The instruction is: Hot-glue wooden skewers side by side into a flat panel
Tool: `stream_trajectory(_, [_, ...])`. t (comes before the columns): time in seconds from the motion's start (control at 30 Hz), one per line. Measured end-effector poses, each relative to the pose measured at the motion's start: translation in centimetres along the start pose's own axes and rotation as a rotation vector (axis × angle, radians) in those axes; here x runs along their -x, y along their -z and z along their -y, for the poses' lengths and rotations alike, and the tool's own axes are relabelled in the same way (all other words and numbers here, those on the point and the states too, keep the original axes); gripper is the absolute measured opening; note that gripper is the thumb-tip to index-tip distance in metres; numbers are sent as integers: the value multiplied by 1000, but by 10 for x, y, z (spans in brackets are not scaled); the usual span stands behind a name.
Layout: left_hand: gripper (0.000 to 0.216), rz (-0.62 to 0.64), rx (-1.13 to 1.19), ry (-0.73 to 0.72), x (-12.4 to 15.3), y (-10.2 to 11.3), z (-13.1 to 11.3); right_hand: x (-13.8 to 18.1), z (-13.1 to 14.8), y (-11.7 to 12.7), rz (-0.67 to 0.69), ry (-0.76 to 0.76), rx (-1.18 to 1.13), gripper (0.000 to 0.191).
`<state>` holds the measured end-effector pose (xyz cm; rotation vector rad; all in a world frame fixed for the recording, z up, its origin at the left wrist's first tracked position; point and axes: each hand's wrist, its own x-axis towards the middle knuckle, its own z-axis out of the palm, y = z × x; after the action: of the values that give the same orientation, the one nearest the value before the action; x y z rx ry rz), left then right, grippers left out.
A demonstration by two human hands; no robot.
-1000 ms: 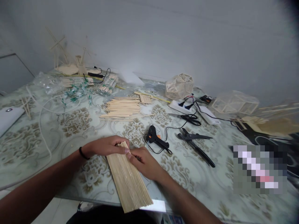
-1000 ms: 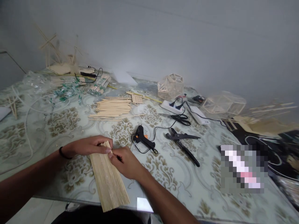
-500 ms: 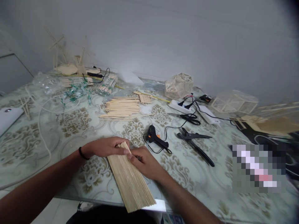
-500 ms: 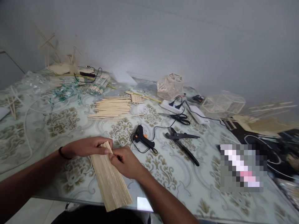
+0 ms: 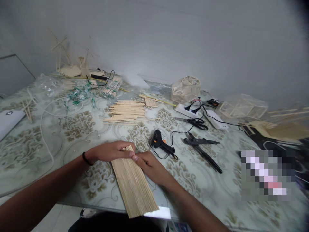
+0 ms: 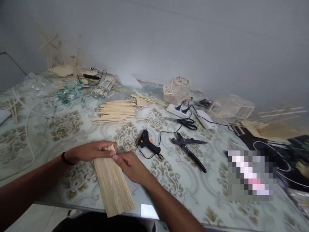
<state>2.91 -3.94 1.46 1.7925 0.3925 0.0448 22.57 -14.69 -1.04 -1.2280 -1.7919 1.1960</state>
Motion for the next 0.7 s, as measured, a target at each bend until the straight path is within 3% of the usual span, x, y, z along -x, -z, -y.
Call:
stream_trajectory(0.4, [38, 18, -67, 51, -2, -2, -3, 1, -1, -2, -50, 24, 55, 50])
stream_trajectory(0.57, [39, -56, -94, 69, -2, -2, -3, 0, 0, -2, -76, 29, 6, 49])
stream_trajectory(0.7, [39, -30, -74, 61, -3, -3, 0, 0, 1, -1, -56, 27, -36, 50])
